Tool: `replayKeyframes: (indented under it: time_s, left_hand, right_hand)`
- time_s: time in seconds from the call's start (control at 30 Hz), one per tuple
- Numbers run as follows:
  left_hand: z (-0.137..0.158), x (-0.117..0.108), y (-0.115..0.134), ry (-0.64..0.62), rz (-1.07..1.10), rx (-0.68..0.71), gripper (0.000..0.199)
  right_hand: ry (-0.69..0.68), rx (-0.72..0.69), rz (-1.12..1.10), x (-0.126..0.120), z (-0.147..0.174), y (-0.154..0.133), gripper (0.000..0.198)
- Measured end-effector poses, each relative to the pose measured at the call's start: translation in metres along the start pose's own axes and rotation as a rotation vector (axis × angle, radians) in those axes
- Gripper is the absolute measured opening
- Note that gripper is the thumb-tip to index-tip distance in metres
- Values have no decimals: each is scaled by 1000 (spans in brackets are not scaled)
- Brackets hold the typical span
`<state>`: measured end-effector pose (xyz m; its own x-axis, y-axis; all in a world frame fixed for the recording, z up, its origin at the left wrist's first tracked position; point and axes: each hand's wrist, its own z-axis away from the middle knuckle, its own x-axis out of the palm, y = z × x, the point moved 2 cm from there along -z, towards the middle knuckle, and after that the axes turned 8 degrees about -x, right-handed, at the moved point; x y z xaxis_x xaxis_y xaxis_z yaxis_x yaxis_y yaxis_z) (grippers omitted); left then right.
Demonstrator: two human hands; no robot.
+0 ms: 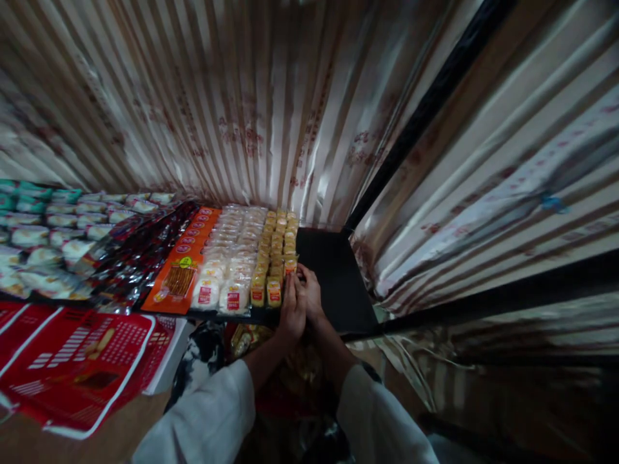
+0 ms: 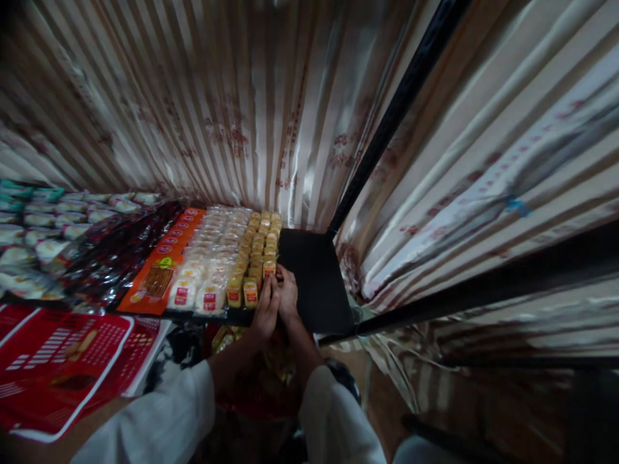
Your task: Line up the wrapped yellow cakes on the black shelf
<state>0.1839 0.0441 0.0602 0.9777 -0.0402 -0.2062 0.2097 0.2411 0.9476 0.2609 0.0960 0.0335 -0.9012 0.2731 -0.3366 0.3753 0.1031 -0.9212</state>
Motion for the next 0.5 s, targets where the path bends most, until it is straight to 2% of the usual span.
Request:
replayKeyframes:
  time_s: [0.17, 0.33, 0.43, 0.5]
  left_hand:
    - [21, -5, -4, -6, -26, 30, 51]
    - [63, -13, -16, 4, -102, 93, 45]
    - [89, -21, -30, -12, -139, 64, 39]
    - [102, -28, -44, -28, -161, 38, 38]
  right_hand:
    - [113, -6, -43, -9, 21, -6, 50]
    - [208, -33, -42, -21, 65, -24, 46]
    - [195, -19, -31, -22, 101, -27, 43]
    - [131, 1, 17, -19, 124, -24, 42]
